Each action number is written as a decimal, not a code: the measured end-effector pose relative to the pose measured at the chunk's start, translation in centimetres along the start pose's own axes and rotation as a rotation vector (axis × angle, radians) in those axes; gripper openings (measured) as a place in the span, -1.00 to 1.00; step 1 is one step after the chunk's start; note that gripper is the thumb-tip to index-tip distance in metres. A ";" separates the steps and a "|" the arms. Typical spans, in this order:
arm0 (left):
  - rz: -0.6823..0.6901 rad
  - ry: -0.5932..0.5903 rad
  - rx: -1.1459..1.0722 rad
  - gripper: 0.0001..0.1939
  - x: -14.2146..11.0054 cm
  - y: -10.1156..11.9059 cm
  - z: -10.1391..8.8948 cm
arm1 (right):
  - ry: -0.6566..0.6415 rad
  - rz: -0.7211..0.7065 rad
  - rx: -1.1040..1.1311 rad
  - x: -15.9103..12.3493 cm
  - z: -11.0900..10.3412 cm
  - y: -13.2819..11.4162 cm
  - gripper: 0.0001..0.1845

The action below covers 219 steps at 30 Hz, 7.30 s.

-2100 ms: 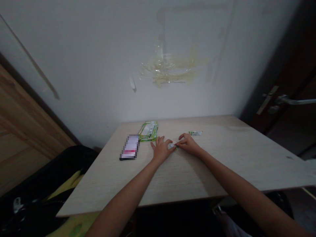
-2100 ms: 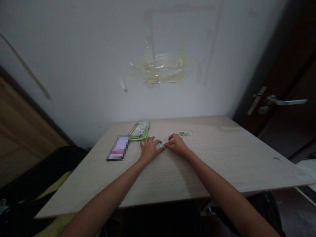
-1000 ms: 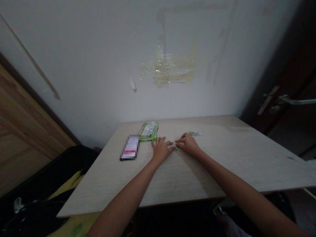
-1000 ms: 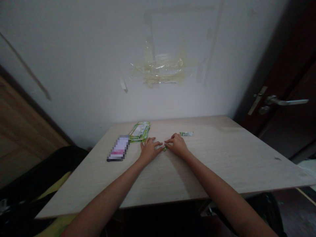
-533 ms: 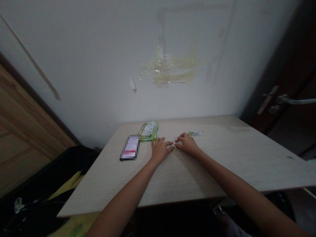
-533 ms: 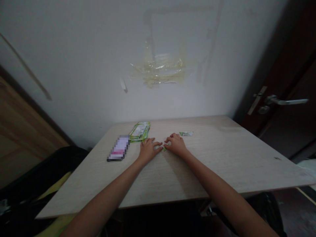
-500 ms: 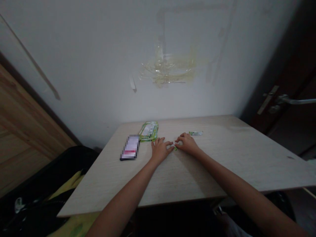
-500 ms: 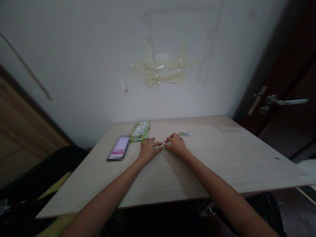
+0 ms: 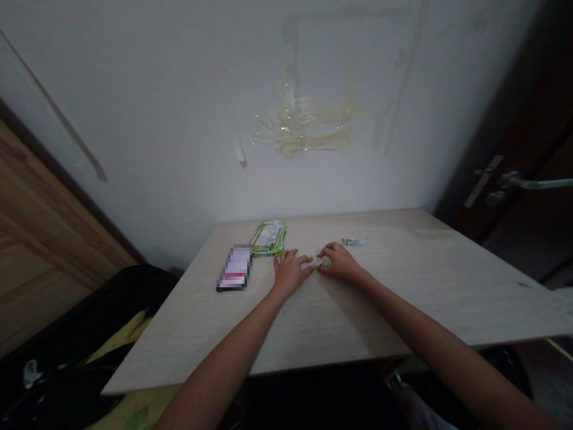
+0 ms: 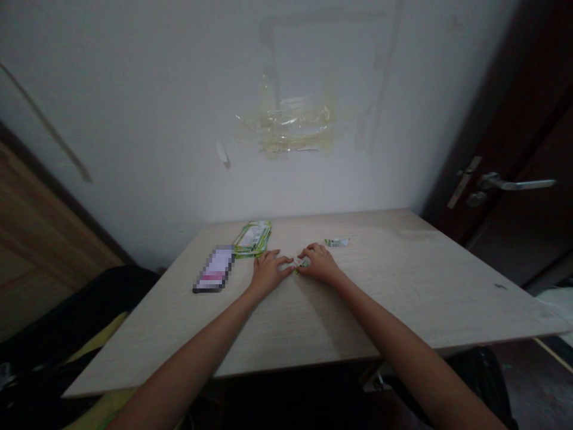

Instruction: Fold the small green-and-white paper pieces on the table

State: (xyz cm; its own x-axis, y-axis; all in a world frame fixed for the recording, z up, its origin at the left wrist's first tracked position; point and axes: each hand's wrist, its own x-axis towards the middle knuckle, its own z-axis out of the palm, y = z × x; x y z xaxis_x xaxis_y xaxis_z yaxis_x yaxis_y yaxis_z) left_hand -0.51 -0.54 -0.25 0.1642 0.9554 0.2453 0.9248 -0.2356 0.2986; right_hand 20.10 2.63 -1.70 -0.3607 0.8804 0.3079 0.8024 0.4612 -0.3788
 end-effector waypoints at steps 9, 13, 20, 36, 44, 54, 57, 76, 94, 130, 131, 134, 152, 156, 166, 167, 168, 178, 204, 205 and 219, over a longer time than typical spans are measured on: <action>0.015 0.008 -0.016 -0.66 0.1 -0.2 0.4 | -0.001 -0.088 0.039 -0.5 -0.3 0.3 -0.50; 0.049 -0.050 -0.041 -0.64 0.3 -0.5 0.0 | 0.015 -0.124 0.086 -0.4 -0.3 0.8 -0.47; 0.103 -0.058 -0.029 -0.64 0.4 -0.9 -0.3 | 0.039 -0.340 0.169 -0.2 -1.5 0.8 -0.84; 0.266 0.085 -0.140 -0.81 1.2 -1.7 0.8 | 0.004 -0.375 0.089 -0.1 -1.9 0.9 -0.89; 0.237 0.078 -0.164 -0.82 1.2 -1.6 0.7 | 0.019 -0.369 0.098 0.1 -1.7 0.9 -0.89; 0.227 0.068 -0.174 -0.88 1.2 -1.2 0.2 | 0.012 -0.289 0.133 0.0 -1.6 0.6 -0.87; 0.222 0.068 -0.184 -0.89 1.1 -1.1 0.2 | 0.010 -0.256 0.150 -0.1 -1.6 0.6 -0.88; 0.192 0.100 -0.215 -0.90 0.9 -0.4 -0.2 | 0.045 -0.176 0.161 0.0 -0.6 1.0 -0.85; 0.080 0.130 -0.212 -0.86 1.1 0.0 0.9 | 0.158 -0.086 0.057 0.3 1.3 1.0 -0.79; 0.019 0.156 -0.241 -0.86 1.5 0.0 1.3 | -0.016 0.115 -0.249 -0.1 -0.1 -2.2 -0.64; 0.018 0.155 -0.240 -0.85 1.5 0.1 1.3 | -0.012 0.119 -0.247 -0.1 -0.1 -2.2 -0.64; 0.003 0.145 -0.232 -0.85 1.4 0.3 1.1 | -0.006 0.126 -0.243 -0.1 0.0 -2.1 -0.63; -0.022 0.132 -0.205 -0.87 1.4 0.7 0.8 | -0.028 0.158 -0.230 0.2 -0.2 -2.2 -0.65; -0.009 0.136 -0.207 -0.87 1.5 0.6 0.9 | -0.021 0.165 -0.229 0.2 -0.3 -2.3 -0.66; -0.002 0.147 -0.189 -0.85 1.4 0.5 1.0 | -0.034 0.179 -0.232 0.3 -0.5 -2.7 -0.65; -0.004 0.146 -0.186 -0.86 1.4 0.5 1.0 | -0.033 0.180 -0.231 0.3 -0.5 -2.7 -0.65; -0.006 0.143 -0.183 -0.86 1.4 0.6 1.0 | -0.032 0.182 -0.229 0.3 -0.5 -2.7 -0.65; -0.021 0.146 -0.180 -0.87 1.4 0.6 1.0 | -0.053 0.191 -0.226 0.6 -0.7 -2.6 -0.62; 0.041 0.097 -0.117 -0.81 0.8 1.1 0.3 | 0.008 0.161 -0.238 0.2 0.1 -2.7 -0.73; 0.050 0.091 -0.115 -0.81 0.8 1.0 0.2 | 0.014 0.161 -0.227 0.1 0.1 -2.6 -0.74; 0.054 0.065 -0.131 -0.79 1.0 1.2 -0.7 | -0.009 0.158 -0.067 0.5 0.3 -0.6 -0.71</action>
State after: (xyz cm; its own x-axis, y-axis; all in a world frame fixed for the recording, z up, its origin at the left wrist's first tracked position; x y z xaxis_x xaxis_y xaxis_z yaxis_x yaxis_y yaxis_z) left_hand 0.56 -0.03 0.96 0.1859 0.9284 0.3216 0.8621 -0.3112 0.3999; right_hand 19.30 2.83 -1.59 -0.2312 0.9426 0.2410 0.8795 0.3084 -0.3625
